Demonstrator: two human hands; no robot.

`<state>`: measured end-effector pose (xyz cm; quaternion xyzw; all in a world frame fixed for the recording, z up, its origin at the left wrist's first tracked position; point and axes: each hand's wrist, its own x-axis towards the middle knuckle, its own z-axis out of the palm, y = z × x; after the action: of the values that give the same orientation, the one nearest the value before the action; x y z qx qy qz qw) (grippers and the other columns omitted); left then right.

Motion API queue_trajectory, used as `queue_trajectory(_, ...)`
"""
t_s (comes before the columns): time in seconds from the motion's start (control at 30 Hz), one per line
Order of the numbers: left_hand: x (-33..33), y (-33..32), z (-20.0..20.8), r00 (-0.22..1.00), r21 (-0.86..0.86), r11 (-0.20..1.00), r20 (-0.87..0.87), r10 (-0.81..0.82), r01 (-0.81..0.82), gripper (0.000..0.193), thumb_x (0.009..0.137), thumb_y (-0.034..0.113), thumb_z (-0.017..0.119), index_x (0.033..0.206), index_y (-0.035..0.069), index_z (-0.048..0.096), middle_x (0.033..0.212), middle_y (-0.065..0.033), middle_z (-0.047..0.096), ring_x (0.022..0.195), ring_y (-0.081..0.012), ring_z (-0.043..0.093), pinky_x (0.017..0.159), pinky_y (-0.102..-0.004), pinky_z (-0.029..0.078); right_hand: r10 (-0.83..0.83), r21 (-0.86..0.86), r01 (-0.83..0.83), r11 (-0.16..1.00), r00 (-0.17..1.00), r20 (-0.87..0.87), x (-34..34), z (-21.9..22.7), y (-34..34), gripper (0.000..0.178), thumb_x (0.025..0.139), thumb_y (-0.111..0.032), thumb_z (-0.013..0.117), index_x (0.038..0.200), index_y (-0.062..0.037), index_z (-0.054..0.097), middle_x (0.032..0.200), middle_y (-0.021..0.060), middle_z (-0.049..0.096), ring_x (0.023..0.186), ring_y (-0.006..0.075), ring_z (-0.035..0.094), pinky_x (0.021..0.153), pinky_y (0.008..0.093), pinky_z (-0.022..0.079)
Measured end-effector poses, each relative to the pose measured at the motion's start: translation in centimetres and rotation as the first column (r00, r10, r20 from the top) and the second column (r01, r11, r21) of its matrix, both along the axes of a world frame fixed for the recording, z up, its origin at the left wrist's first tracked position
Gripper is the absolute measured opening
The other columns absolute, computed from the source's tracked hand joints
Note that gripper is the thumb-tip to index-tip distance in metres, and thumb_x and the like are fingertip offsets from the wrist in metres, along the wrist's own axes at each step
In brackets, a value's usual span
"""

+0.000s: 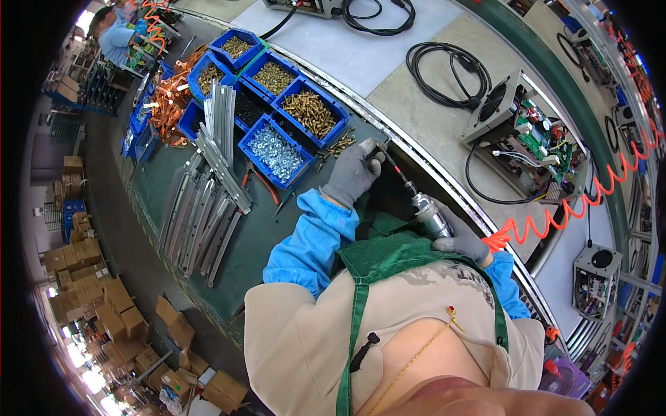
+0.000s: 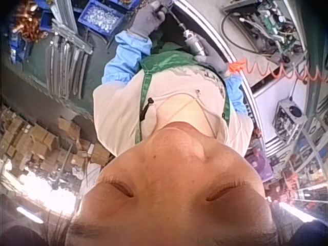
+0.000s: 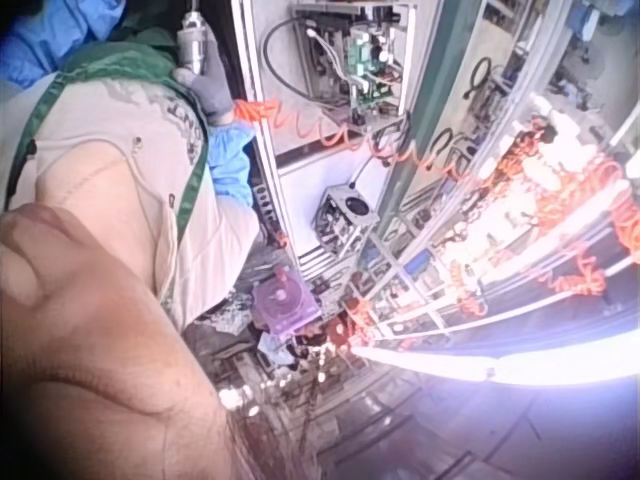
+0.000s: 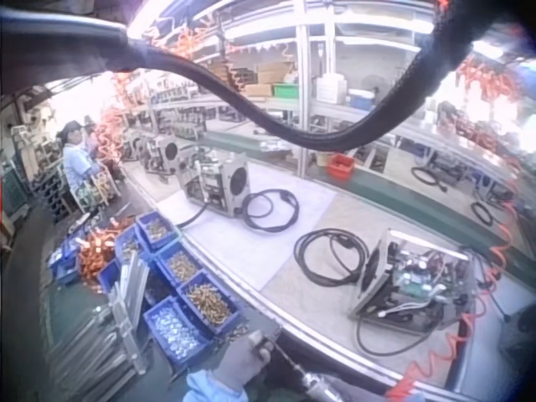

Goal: The person assembles and secures internal circuit board components within an electronic power supply housing by driving screws with an electric screwdriver.

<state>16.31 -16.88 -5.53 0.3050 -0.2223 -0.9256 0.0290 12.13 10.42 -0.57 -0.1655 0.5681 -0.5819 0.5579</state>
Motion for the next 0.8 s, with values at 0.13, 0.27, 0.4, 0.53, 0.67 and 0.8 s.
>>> queue_trajectory(0.13, 0.0, -0.4, 0.8, 0.997, -0.255, 0.964, 0.0, -0.08, 0.077, 0.017, 0.095, 0.017, 0.053, 0.097, 0.002, 0.061, 0.086, -0.003, 0.061, 0.072, -0.008, 0.056, 0.058, -0.018, 0.046, -0.01, -0.016, 0.01, 1.0, 1.0, -0.018, 0.0, -0.2, 0.1, 0.097, 0.064, -0.03, 0.08, 0.144, -0.0041, 0.032, 0.128, 0.009, 0.048, 0.113, 0.0182, 0.046, 0.099, 0.0312, 0.034)
queue_trajectory(0.27, 0.4, -1.4, 1.7, 0.964, -0.524, 0.828, -0.047, -0.263, 0.201, 0.014, 0.095, 0.014, 0.049, 0.098, 0.004, 0.058, 0.088, -0.0029, 0.059, 0.072, -0.0078, 0.054, 0.06, -0.0189, 0.043, 0.155, 0.14, -0.136, 0.981, 0.979, -0.135, -0.4, -0.4, 0.1, 0.084, 0.066, -0.027, 0.078, 0.137, -0.003, 0.041, 0.118, 0.0064, 0.053, 0.102, 0.0156, 0.05, 0.092, 0.0305, 0.038)
queue_trajectory(0.4, 1.2, -0.8, 1.7, 0.988, -0.412, 0.909, -0.104, -0.117, 0.065, 0.014, 0.096, 0.013, 0.048, 0.098, 0.004, 0.058, 0.088, -0.0031, 0.059, 0.07, -0.007, 0.052, 0.059, -0.0193, 0.043, 0.127, 0.054, -0.13, 0.99, 0.99, 0.064, -0.5, -1.1, -0.7, 0.076, 0.064, -0.026, 0.077, 0.129, -0.001, 0.047, 0.106, 0.0038, 0.055, 0.091, 0.0121, 0.05, 0.084, 0.0282, 0.041)
queue_trajectory(0.53, 3.5, -2.0, 1.7, 0.999, -0.561, 0.827, -0.044, 0.009, -0.032, 0.017, 0.095, 0.016, 0.051, 0.1, 0.003, 0.06, 0.092, -0.005, 0.062, 0.074, -0.0103, 0.056, 0.064, -0.0224, 0.046, 0.113, 0.027, -0.123, 0.992, 0.968, 0.224, -0.3, -1.7, -2.0, 0.077, 0.061, -0.03, 0.075, 0.126, -0.0006, 0.049, 0.101, 0.0027, 0.054, 0.087, 0.0118, 0.05, 0.081, 0.0271, 0.042)
queue_trajectory(0.67, 9.7, -12.1, 2.5, 0.747, -0.937, -0.288, -0.046, 0.664, 0.197, 0.019, 0.089, 0.019, 0.057, 0.095, 0.002, 0.062, 0.094, -0.0157, 0.064, 0.083, -0.0301, 0.061, 0.072, -0.0417, 0.049, 0.147, 0.048, -0.161, 0.986, 0.964, 0.22, -0.4, -1.5, -3.0, 0.077, 0.059, -0.034, 0.075, 0.124, -0.0016, 0.049, 0.098, 0.0021, 0.054, 0.085, 0.0118, 0.051, 0.077, 0.0262, 0.043)
queue_trajectory(0.8, 13.8, -20.0, 1.0, 0.356, -0.488, -0.179, 0.299, 0.886, 0.854, 0.03, 0.084, 0.03, 0.059, 0.097, 0.003, 0.065, 0.093, -0.0169, 0.065, 0.091, -0.0349, 0.062, 0.076, -0.0445, 0.051, 0.11, 0.094, -0.141, 0.986, 0.955, 0.274, 0.1, -1.0, -3.5, 0.073, 0.057, -0.036, 0.076, 0.117, -0.0028, 0.05, 0.091, 0.0012, 0.052, 0.077, 0.0106, 0.051, 0.068, 0.0249, 0.044)
